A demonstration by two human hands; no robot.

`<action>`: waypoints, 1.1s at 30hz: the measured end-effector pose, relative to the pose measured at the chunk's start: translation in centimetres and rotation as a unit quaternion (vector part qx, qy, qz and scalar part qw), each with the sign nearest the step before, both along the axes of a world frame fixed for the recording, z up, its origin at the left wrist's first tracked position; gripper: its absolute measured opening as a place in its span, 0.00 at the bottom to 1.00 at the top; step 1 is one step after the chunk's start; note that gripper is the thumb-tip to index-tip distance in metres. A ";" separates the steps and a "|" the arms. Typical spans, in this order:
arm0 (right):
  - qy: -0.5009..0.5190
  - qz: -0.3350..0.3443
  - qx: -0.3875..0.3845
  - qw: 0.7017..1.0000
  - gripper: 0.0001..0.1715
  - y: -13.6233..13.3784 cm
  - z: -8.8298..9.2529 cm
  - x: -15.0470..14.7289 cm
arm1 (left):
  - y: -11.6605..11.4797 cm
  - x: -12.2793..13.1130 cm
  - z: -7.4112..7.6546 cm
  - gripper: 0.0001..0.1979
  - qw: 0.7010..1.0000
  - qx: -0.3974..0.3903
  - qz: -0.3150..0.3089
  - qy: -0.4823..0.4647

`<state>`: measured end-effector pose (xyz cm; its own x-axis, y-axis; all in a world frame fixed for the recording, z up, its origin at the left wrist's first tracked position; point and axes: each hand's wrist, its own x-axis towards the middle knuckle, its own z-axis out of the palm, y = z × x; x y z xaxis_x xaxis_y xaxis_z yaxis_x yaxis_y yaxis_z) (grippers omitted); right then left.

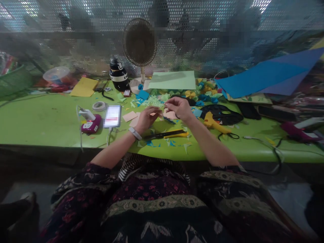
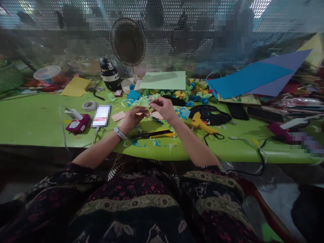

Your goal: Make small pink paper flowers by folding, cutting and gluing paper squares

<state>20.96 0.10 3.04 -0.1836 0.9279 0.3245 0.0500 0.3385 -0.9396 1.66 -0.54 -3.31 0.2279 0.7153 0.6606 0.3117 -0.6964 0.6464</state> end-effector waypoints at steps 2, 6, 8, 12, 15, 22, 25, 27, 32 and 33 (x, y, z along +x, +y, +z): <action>0.063 0.013 -0.065 0.996 0.18 -0.4 0.3 -0.2 | 0.1 -0.1 0.0 0.07 1.000 0.004 0.016 -0.021; 0.134 0.062 -0.174 0.974 0.19 -1.5 0.6 -0.8 | 0.3 -0.2 0.0 0.07 0.998 0.009 0.055 -0.038; 0.149 0.085 -0.194 0.966 0.19 -2.0 0.6 -1.3 | 0.3 -0.2 0.0 0.07 0.997 0.011 0.060 -0.039; 0.164 0.101 -0.178 0.965 0.18 -2.6 0.3 -2.0 | 0.2 -0.2 0.1 0.06 0.997 0.008 0.044 -0.056; 0.169 0.092 -0.161 0.968 0.17 -2.4 0.0 -2.2 | 0.0 -0.1 0.2 0.08 0.997 -0.003 0.034 -0.070; 0.174 0.077 -0.138 0.972 0.17 -2.0 -0.3 -2.0 | -0.2 -0.3 0.0 0.16 0.994 -0.053 0.018 -0.091; 0.174 0.074 -0.138 0.972 0.18 -2.0 -0.3 -2.0 | -0.3 -0.4 -0.1 0.19 0.995 -0.051 -0.005 -0.087; 0.176 0.066 -0.141 0.972 0.18 -2.0 -0.3 -2.0 | -0.4 -0.4 -0.1 0.21 0.996 -0.034 -0.013 -0.083; 0.220 0.029 -0.128 0.967 0.15 -1.4 -0.3 -1.8 | -0.9 -0.3 0.3 0.27 0.999 0.040 -0.007 -0.030; 0.228 0.023 -0.128 0.965 0.15 -1.2 -0.4 -1.7 | -1.0 -0.2 0.4 0.28 0.998 0.053 -0.006 -0.015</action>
